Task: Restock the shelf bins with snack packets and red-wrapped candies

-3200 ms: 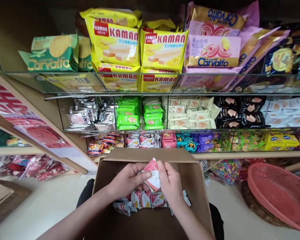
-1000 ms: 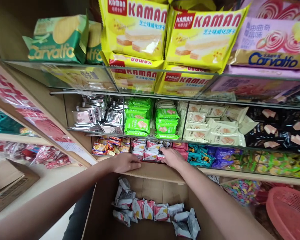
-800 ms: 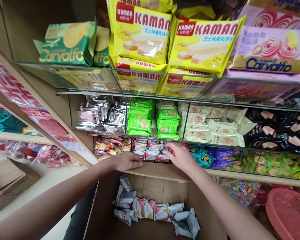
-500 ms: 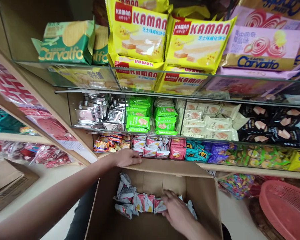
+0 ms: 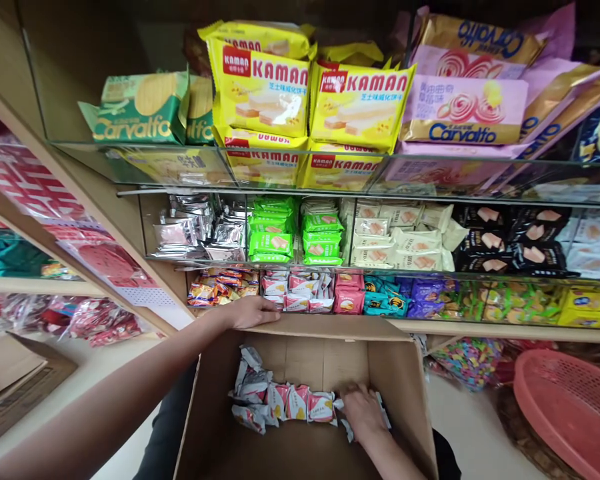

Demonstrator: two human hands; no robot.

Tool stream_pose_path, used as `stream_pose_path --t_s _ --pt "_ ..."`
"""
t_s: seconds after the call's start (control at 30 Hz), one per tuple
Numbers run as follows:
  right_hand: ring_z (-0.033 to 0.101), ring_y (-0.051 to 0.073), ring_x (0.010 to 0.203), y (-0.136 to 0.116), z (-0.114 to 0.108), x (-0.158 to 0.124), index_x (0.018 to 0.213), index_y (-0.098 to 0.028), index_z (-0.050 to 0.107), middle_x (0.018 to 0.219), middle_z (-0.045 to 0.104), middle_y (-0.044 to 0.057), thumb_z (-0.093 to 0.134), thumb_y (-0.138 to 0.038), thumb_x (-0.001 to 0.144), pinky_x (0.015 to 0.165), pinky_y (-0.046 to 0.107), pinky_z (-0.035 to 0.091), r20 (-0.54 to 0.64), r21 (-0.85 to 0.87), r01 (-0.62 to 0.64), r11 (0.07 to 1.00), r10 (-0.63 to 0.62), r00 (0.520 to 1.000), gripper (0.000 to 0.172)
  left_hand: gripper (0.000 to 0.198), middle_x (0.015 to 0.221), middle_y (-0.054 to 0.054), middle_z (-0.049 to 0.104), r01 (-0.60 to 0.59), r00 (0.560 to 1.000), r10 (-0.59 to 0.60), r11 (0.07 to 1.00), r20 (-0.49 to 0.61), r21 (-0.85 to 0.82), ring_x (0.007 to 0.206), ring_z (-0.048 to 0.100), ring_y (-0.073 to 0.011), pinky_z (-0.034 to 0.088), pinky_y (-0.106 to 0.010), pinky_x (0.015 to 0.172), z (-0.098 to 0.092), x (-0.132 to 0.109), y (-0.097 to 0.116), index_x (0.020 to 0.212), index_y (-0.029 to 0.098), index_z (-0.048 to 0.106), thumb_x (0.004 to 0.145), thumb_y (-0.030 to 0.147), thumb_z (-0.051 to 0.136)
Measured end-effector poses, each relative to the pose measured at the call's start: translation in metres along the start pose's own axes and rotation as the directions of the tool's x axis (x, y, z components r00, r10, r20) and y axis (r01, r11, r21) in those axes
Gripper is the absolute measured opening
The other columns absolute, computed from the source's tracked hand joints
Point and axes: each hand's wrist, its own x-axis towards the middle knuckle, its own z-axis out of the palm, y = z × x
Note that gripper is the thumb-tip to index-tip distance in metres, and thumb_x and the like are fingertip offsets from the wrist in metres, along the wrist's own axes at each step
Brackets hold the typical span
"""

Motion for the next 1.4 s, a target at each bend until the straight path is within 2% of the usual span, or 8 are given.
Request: stream_pose_path --t_s 0.23,0.4,0.6,0.8,0.93,1.03,1.23,1.4 --pt "0.055 0.019 0.068 -0.011 -0.055 -0.034 0.083 -0.018 0.055 0.072 0.061 0.006 0.03 -0.039 0.085 0.061 0.026 0.04 -0.181 0.578 0.047 0.814 0.072 0.981 0.033 0.032 0.089 -0.003 0.064 -0.14 0.977 0.147 0.988 -0.157 0.059 0.083 0.056 -0.0156 0.04 -0.024 0.073 -0.003 -0.003 0.004 0.093 0.02 0.062 0.079 0.037 0.04" --pt "0.048 0.012 0.058 -0.029 -0.108 -0.055 0.084 -0.017 0.056 0.066 0.056 0.0 0.04 -0.045 0.081 0.052 0.021 0.036 -0.229 0.878 0.173 0.446 0.074 0.971 0.033 0.03 0.1 -0.007 0.059 -0.413 0.794 0.25 0.891 -0.554 -0.189 0.091 0.053 -0.0138 0.04 -0.026 0.083 0.015 -0.034 0.053 0.106 0.018 0.054 0.082 0.028 0.04" --pt "0.047 0.011 0.055 -0.046 -0.13 -0.058 0.096 -0.015 0.057 0.065 0.055 0.0 0.042 -0.047 0.079 0.05 0.02 0.038 -0.225 0.958 0.202 0.202 0.098 0.969 0.039 0.05 0.078 -0.004 0.063 -0.213 0.977 0.076 0.454 -0.2 -0.865 0.063 0.056 -0.0101 0.046 -0.022 0.058 0.057 -0.057 0.088 0.106 0.012 0.051 0.065 0.039 0.063" --pt "0.052 0.013 0.059 -0.061 -0.124 -0.056 0.094 -0.015 0.059 0.067 0.059 0.002 0.04 -0.05 0.079 0.052 0.022 0.041 -0.206 0.975 0.188 0.12 0.166 0.964 0.043 0.043 0.064 0.001 0.062 -0.189 0.974 -0.078 0.245 -0.214 -0.951 0.052 0.054 -0.007 0.047 -0.021 0.054 0.068 -0.057 0.085 0.091 0.011 0.056 0.06 0.038 0.068" --pt "0.056 0.017 0.071 -0.066 -0.125 -0.059 0.106 -0.019 0.055 0.085 0.062 0.004 0.042 -0.048 0.079 0.063 0.026 0.045 -0.268 0.953 0.23 0.198 0.189 0.945 0.042 0.036 0.084 -0.005 0.066 -0.335 0.94 0.055 0.326 -0.336 -0.884 0.076 0.06 -0.0145 0.049 -0.029 0.072 0.073 -0.066 0.086 0.097 0.013 0.055 0.069 0.035 0.061" --pt "0.054 0.019 0.09 -0.068 -0.129 -0.063 0.108 -0.023 0.055 0.11 0.055 0.006 0.047 -0.047 0.077 0.077 0.029 0.044 -0.326 0.932 0.281 0.229 0.191 0.926 0.04 0.027 0.098 -0.008 0.064 -0.492 0.843 0.156 0.613 -0.516 -0.618 0.091 0.058 -0.0187 0.046 -0.033 0.082 0.071 -0.073 0.081 0.098 0.016 0.058 0.074 0.029 0.056" --pt "0.057 0.018 0.079 -0.07 -0.143 -0.066 0.112 -0.023 0.049 0.105 0.057 0.008 0.04 -0.054 0.078 0.064 0.032 0.048 -0.074 0.951 0.092 -0.295 0.072 0.995 0.047 0.031 0.112 -0.011 0.055 -0.58 0.522 0.589 0.776 -0.617 0.25 0.11 0.045 -0.0193 0.04 -0.037 0.092 0.065 -0.077 0.075 0.108 0.016 0.052 0.079 0.011 0.044" --pt "0.057 0.013 0.072 -0.061 -0.148 -0.061 0.112 -0.023 0.047 0.1 0.06 0.005 0.064 -0.031 0.068 0.062 0.025 0.046 -0.062 0.958 0.062 -0.281 0.007 0.998 0.048 0.037 0.13 -0.015 0.036 -0.482 0.577 0.586 0.807 -0.569 0.342 0.121 0.03 -0.0227 0.035 -0.041 0.094 0.055 -0.075 0.068 0.115 0.015 0.044 0.079 0.009 0.036"
